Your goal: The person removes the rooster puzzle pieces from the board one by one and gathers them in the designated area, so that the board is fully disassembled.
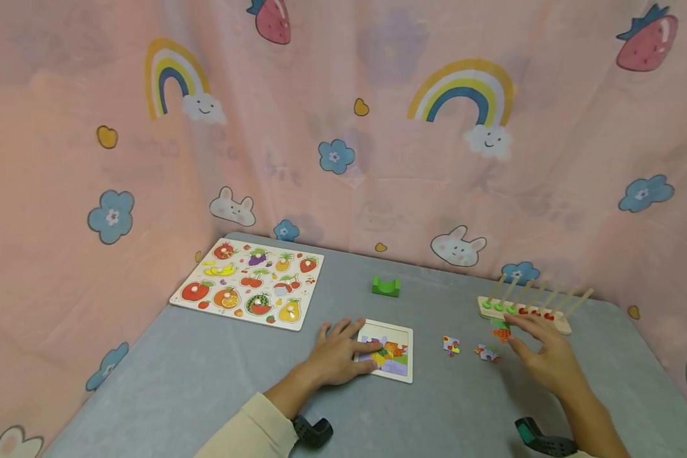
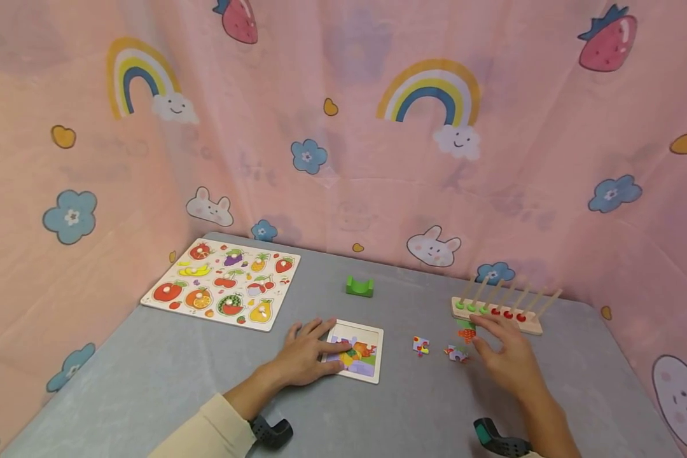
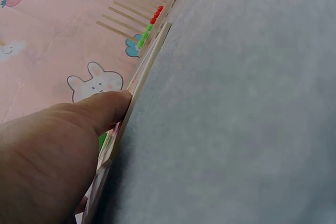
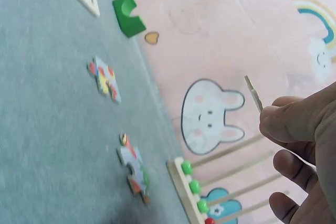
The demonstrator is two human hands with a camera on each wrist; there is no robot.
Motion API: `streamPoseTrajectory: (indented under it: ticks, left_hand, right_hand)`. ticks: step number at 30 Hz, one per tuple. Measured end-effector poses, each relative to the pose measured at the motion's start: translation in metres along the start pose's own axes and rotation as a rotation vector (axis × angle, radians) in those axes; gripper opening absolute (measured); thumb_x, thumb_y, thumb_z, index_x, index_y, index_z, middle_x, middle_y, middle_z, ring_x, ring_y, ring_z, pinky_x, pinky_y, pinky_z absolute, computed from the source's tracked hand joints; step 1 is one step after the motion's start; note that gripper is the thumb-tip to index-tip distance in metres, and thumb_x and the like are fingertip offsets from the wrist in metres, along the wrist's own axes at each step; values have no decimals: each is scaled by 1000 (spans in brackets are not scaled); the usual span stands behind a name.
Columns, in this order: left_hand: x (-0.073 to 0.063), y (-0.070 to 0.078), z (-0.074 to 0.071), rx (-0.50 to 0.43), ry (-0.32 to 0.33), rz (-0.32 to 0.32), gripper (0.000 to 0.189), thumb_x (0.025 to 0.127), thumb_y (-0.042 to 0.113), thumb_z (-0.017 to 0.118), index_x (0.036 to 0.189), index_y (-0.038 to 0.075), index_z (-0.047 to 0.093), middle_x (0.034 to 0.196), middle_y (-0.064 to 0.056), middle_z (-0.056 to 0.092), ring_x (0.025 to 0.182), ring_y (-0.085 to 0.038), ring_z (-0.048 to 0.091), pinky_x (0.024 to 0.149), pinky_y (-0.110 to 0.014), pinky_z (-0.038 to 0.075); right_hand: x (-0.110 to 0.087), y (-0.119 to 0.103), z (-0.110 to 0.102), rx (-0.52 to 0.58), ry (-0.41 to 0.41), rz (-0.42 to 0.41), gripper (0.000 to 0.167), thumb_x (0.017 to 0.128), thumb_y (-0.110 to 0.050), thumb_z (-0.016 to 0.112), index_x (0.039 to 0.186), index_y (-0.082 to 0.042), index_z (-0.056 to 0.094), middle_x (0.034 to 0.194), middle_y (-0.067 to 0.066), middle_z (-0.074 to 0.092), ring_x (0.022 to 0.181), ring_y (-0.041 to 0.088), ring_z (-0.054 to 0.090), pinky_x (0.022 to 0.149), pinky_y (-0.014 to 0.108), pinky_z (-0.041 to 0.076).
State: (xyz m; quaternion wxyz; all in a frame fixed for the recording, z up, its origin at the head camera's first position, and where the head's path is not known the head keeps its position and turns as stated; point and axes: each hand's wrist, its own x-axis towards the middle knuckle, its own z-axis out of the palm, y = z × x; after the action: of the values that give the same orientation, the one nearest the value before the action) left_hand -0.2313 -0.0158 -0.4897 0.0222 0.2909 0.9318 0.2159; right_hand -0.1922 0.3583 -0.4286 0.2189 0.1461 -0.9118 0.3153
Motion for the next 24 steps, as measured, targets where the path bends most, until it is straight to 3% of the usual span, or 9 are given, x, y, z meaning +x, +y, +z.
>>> streamPoseTrajectory:
  ticks: [3,6,9,12,19,24]
  left_hand:
    - [0,0,0,-1,-3,1,42,90,52,60,130,43,60,154,-4,31,140,-32,23,104,-62,12]
    - [0,0,-1,-2,-4,-2,42,90,52,61,130,43,60,154,-4,31,140,-32,22,105,-62,12]
    - [0,1,-1,-4,-3,-3,42,90,52,61,130,43,60,154,-3,31,140,-32,22,105,-62,12]
    - [0,1,0,-10,-3,-4,42,90,52,60,130,43,60,154,-3,30,140,-32,22,105,-62,12]
    - [-1,0,0,-3,6,-1,41,90,52,60,130,43,60,154,-3,30,140,-32,23,104,-62,12]
    - [-1,0,-1,-3,3,-1,41,90,53,60,130,43,60,154,-3,30,140,-32,23,104,-62,11]
  right_hand:
    - [-5,10,-1,-6,26,-8,36,82,7,70,117,6,64,111,19,59,114,18,46,88,55,37]
    - [-8,20,0,-33,46,4,36,81,6,72,116,4,65,107,13,62,108,-4,41,82,37,38]
    - [-10,28,0,-54,49,30,35,81,4,73,116,3,66,105,11,64,102,-9,40,75,34,36]
    - [-13,34,0,-63,36,67,35,83,2,73,117,3,65,105,14,63,98,-2,45,74,42,38]
    - [-20,45,-2,-78,-38,169,35,88,2,67,122,7,60,111,26,60,97,44,53,74,60,40]
    - [-25,58,-3,-102,-83,212,33,89,1,66,120,9,60,111,30,60,97,49,53,73,64,42]
